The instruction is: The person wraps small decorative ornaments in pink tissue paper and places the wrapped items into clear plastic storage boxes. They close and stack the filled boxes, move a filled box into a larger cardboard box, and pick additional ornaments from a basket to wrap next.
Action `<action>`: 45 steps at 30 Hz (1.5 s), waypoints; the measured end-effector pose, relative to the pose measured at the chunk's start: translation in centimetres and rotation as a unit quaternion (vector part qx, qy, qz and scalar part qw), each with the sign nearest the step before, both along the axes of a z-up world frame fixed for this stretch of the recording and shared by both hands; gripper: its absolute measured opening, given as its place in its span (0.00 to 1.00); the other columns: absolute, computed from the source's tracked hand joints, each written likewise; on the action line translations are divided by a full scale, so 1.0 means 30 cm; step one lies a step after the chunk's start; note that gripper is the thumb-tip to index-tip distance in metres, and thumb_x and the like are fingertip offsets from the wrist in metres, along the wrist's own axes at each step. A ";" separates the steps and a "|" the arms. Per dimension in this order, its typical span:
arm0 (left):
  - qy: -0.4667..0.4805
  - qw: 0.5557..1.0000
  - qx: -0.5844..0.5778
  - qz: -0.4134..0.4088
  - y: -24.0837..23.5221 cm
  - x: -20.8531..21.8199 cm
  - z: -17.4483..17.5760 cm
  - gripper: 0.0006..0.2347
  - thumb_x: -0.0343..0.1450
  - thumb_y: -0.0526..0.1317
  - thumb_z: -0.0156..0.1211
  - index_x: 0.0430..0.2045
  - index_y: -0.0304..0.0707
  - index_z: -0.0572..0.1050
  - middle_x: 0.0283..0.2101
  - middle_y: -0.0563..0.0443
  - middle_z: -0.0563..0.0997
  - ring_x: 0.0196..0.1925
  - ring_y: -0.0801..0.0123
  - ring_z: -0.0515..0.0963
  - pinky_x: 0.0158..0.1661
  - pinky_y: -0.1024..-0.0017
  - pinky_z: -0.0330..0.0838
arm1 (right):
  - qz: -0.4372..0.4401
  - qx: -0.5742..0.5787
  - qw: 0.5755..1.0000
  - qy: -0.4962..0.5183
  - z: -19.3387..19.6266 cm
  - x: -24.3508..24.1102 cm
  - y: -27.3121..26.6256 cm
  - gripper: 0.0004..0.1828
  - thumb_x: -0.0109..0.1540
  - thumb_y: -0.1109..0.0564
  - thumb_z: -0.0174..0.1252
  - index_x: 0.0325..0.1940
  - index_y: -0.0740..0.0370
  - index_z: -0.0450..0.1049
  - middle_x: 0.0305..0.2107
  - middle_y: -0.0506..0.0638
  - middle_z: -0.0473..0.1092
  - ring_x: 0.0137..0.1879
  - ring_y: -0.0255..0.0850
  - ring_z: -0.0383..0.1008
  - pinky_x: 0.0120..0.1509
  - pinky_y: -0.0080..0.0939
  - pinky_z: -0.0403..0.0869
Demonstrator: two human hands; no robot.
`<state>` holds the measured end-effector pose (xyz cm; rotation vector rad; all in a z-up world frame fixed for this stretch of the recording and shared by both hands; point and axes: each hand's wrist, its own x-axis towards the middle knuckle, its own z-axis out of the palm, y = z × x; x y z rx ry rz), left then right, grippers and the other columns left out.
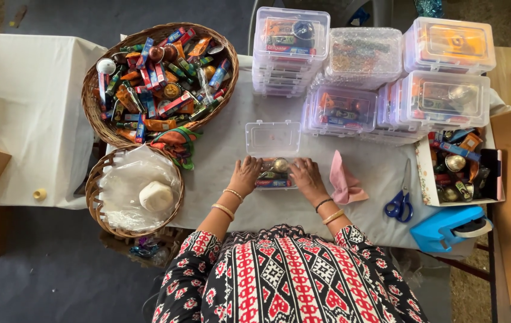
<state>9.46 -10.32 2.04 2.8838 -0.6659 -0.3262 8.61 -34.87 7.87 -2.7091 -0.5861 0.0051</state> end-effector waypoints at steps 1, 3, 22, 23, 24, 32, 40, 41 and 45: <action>0.000 1.000 -0.001 -0.001 0.004 0.003 0.002 0.36 0.58 0.37 0.73 0.63 0.36 0.63 0.57 0.46 0.70 0.65 0.56 0.62 0.58 0.52 0.60 | -0.001 -0.001 1.000 0.000 -0.035 -0.010 -0.005 0.22 0.57 0.56 0.64 0.54 0.56 0.71 0.50 0.52 0.65 0.58 0.51 0.64 0.61 0.53 0.66; 0.012 0.999 -0.036 0.008 0.012 0.011 0.007 0.34 0.57 0.33 0.70 0.62 0.39 0.64 0.58 0.46 0.70 0.65 0.53 0.63 0.57 0.54 0.62 | 0.002 -0.014 1.000 0.019 -0.104 -0.026 -0.015 0.22 0.59 0.56 0.64 0.57 0.55 0.71 0.51 0.49 0.65 0.61 0.50 0.64 0.63 0.53 0.65; 0.100 0.852 -0.455 0.237 0.080 0.124 0.079 0.32 0.63 0.31 0.69 0.63 0.47 0.63 0.60 0.43 0.71 0.62 0.54 0.70 0.55 0.57 0.76 | -0.127 0.220 0.960 0.119 -0.191 -0.109 -0.071 0.22 0.60 0.65 0.60 0.57 0.50 0.73 0.47 0.56 0.64 0.52 0.51 0.70 0.56 0.49 0.72; 0.098 0.858 -0.452 0.223 0.082 0.104 0.105 0.28 0.64 0.31 0.68 0.60 0.46 0.66 0.59 0.44 0.72 0.62 0.54 0.70 0.55 0.58 0.76 | -0.119 0.220 0.961 0.120 -0.203 -0.116 -0.071 0.23 0.61 0.65 0.60 0.59 0.50 0.72 0.46 0.56 0.64 0.51 0.51 0.70 0.55 0.48 0.72; 0.095 0.863 -0.449 0.209 0.084 0.083 0.130 0.25 0.64 0.32 0.67 0.58 0.44 0.69 0.57 0.45 0.72 0.63 0.53 0.70 0.55 0.59 0.77 | -0.111 0.220 0.961 0.122 -0.216 -0.124 -0.071 0.24 0.61 0.65 0.59 0.61 0.50 0.72 0.46 0.56 0.64 0.50 0.50 0.70 0.55 0.48 0.72; 0.046 0.918 -0.379 0.107 0.092 -0.059 0.199 0.20 0.64 0.32 0.67 0.52 0.43 0.74 0.62 0.46 0.71 0.63 0.47 0.68 0.64 0.56 0.66 | -0.246 0.406 0.851 0.224 -0.368 -0.139 -0.111 0.12 0.67 0.56 0.56 0.55 0.54 0.71 0.41 0.48 0.68 0.39 0.37 0.73 0.42 0.38 0.75; 0.100 0.962 -0.253 0.019 0.115 -0.195 0.120 0.24 0.62 0.32 0.66 0.55 0.42 0.71 0.69 0.39 0.63 0.73 0.38 0.56 0.64 0.54 0.63 | -0.320 0.551 0.703 0.316 -0.333 -0.181 -0.113 0.17 0.69 0.44 0.54 0.54 0.56 0.70 0.39 0.47 0.71 0.40 0.35 0.75 0.42 0.36 0.78; 0.084 0.961 -0.262 0.009 0.118 -0.204 0.108 0.25 0.62 0.33 0.67 0.56 0.41 0.70 0.69 0.39 0.63 0.73 0.38 0.55 0.65 0.52 0.62 | -0.311 0.522 0.731 0.309 -0.354 -0.182 -0.109 0.17 0.66 0.46 0.58 0.55 0.56 0.69 0.38 0.47 0.71 0.40 0.35 0.75 0.41 0.37 0.78; 0.048 0.961 -0.273 0.004 0.115 -0.212 0.099 0.22 0.65 0.36 0.69 0.54 0.38 0.72 0.67 0.39 0.65 0.71 0.40 0.58 0.64 0.51 0.64 | -0.263 0.407 0.847 0.219 -0.457 -0.202 -0.096 0.22 0.61 0.53 0.66 0.55 0.59 0.67 0.37 0.47 0.72 0.40 0.37 0.75 0.42 0.39 0.79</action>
